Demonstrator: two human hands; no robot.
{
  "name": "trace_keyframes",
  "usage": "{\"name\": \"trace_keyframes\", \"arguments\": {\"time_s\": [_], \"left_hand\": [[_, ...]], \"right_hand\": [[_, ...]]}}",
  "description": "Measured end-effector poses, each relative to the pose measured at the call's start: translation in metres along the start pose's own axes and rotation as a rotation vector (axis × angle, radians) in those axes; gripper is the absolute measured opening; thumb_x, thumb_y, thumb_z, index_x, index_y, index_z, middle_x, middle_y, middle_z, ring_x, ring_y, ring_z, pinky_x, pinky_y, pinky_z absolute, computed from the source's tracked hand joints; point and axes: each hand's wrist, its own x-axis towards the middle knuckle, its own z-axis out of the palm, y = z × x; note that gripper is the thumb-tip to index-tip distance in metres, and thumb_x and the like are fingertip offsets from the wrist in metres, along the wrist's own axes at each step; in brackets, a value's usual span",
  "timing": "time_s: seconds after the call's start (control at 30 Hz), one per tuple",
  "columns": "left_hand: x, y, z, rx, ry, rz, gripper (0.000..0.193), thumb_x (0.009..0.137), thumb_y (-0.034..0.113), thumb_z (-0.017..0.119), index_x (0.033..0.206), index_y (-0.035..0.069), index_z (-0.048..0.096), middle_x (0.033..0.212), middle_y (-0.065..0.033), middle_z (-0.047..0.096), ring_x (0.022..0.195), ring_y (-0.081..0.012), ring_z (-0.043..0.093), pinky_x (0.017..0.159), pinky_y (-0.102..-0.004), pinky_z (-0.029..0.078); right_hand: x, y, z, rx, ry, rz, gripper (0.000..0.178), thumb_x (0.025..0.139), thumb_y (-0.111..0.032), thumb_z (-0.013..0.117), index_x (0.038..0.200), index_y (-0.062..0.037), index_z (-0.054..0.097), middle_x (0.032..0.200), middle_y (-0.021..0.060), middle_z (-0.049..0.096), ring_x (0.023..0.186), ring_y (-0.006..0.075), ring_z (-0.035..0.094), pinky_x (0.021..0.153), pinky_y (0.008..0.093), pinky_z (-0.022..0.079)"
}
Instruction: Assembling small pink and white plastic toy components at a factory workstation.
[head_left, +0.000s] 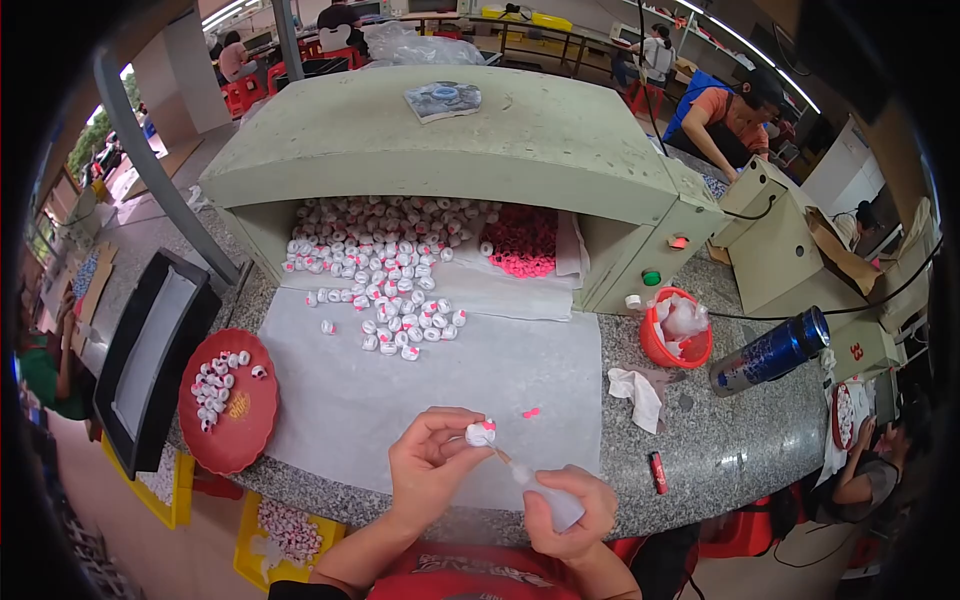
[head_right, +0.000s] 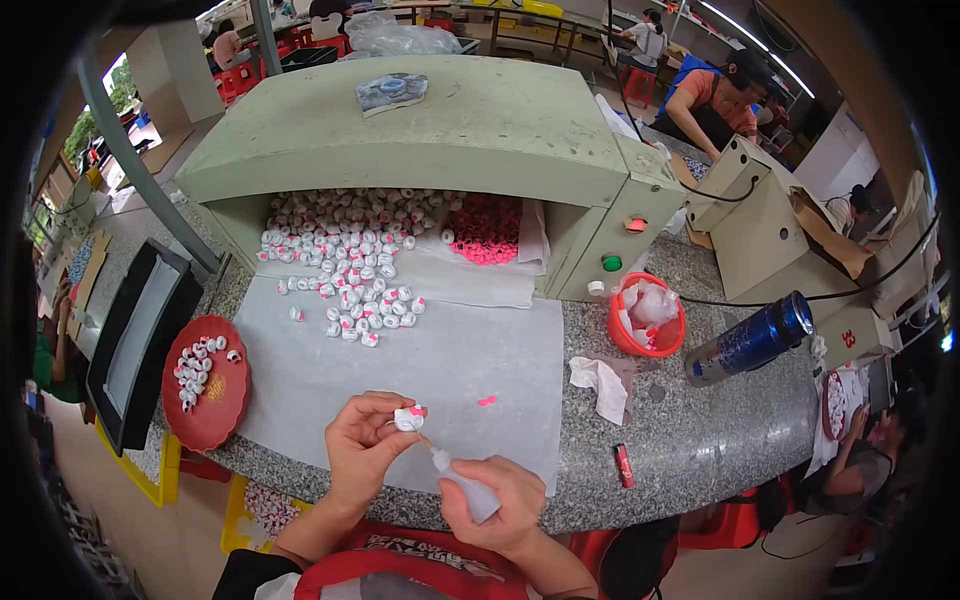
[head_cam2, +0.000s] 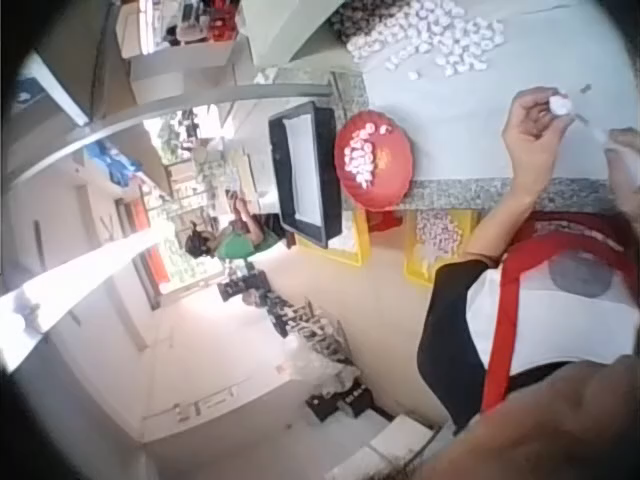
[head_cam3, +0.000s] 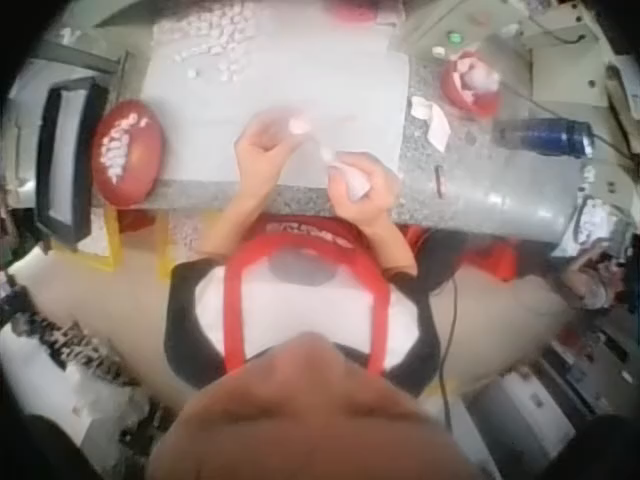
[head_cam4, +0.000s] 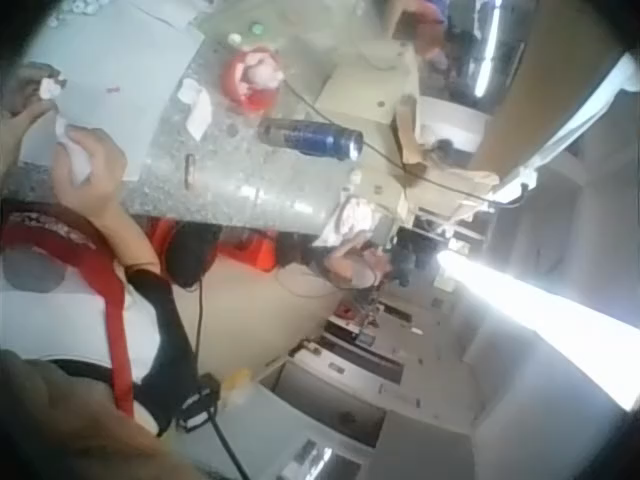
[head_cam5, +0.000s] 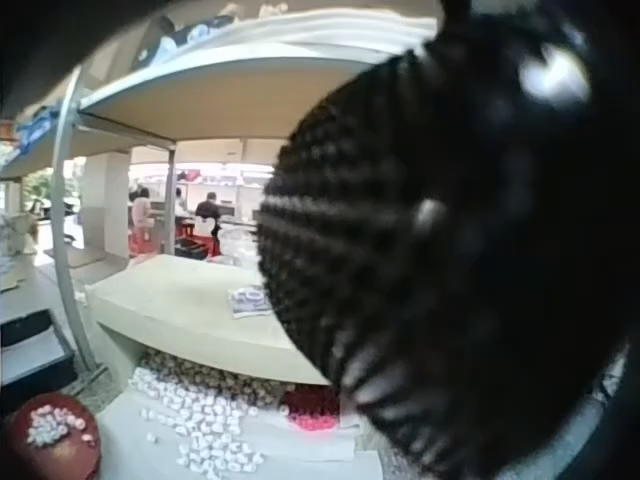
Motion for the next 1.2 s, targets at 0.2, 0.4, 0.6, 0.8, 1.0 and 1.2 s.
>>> {"name": "trace_keyframes", "arguments": {"time_s": [0.2,0.4,0.6,0.8,1.0,1.2], "left_hand": [[0.000,0.000,0.000,0.016,-0.014,0.000,0.032,0.069,-0.017,0.059,0.097,-0.004,0.050,0.103,-0.0155,0.052,0.097,-0.0231,0.056,0.080,-0.0307,0.052],[0.000,0.001,-0.003,0.099,-0.043,0.031,0.033,0.069,-0.018,0.059,0.098,-0.005,0.050,0.103,-0.0158,0.052,0.097,-0.0232,0.056,0.080,-0.0309,0.052],[-0.001,0.004,-0.002,0.062,-0.018,-0.031,0.031,0.071,-0.017,0.058,0.099,-0.005,0.050,0.104,-0.0169,0.055,0.095,-0.0218,0.058,0.081,-0.0305,0.051],[0.003,0.008,-0.002,-0.034,0.012,-0.223,0.030,0.070,-0.015,0.058,0.097,-0.005,0.050,0.100,-0.0183,0.059,0.092,-0.0239,0.060,0.077,-0.0313,0.052],[0.005,0.007,-0.005,-0.074,-0.009,-0.265,0.031,0.070,-0.015,0.058,0.097,-0.003,0.051,0.100,-0.0177,0.060,0.094,-0.0261,0.060,0.077,-0.0322,0.052],[0.005,0.006,-0.007,-0.072,-0.006,-0.261,0.031,0.069,-0.015,0.058,0.097,-0.003,0.051,0.100,-0.0175,0.060,0.093,-0.0269,0.060,0.079,-0.0330,0.051]], "right_hand": [[0.001,0.000,0.001,0.023,-0.036,0.025,0.024,0.062,0.000,0.065,0.084,0.0017,0.056,0.057,0.0105,0.056,0.043,0.0173,0.053,0.040,0.0246,0.039],[0.009,-0.004,-0.001,0.040,-0.072,0.011,0.020,0.061,0.000,0.064,0.080,0.0008,0.057,0.055,0.0109,0.056,0.043,0.0171,0.053,0.040,0.0245,0.038],[0.016,-0.006,-0.006,0.025,-0.086,0.033,0.016,0.061,-0.001,0.063,0.076,0.0005,0.057,0.055,0.0107,0.056,0.043,0.0175,0.054,0.040,0.0242,0.039],[0.012,-0.004,-0.006,0.035,-0.072,0.047,0.015,0.062,-0.001,0.062,0.076,0.0005,0.057,0.054,0.0105,0.055,0.043,0.0173,0.054,0.041,0.0239,0.039],[0.012,-0.003,-0.006,0.044,-0.063,0.059,0.016,0.062,0.000,0.062,0.077,0.0010,0.057,0.054,0.0101,0.055,0.044,0.0167,0.054,0.041,0.0239,0.039],[0.012,0.000,-0.011,0.008,-0.094,0.032,0.024,0.062,0.001,0.066,0.083,-0.0002,0.056,0.059,0.0099,0.058,0.044,0.0188,0.055,0.040,0.0259,0.042]]}}
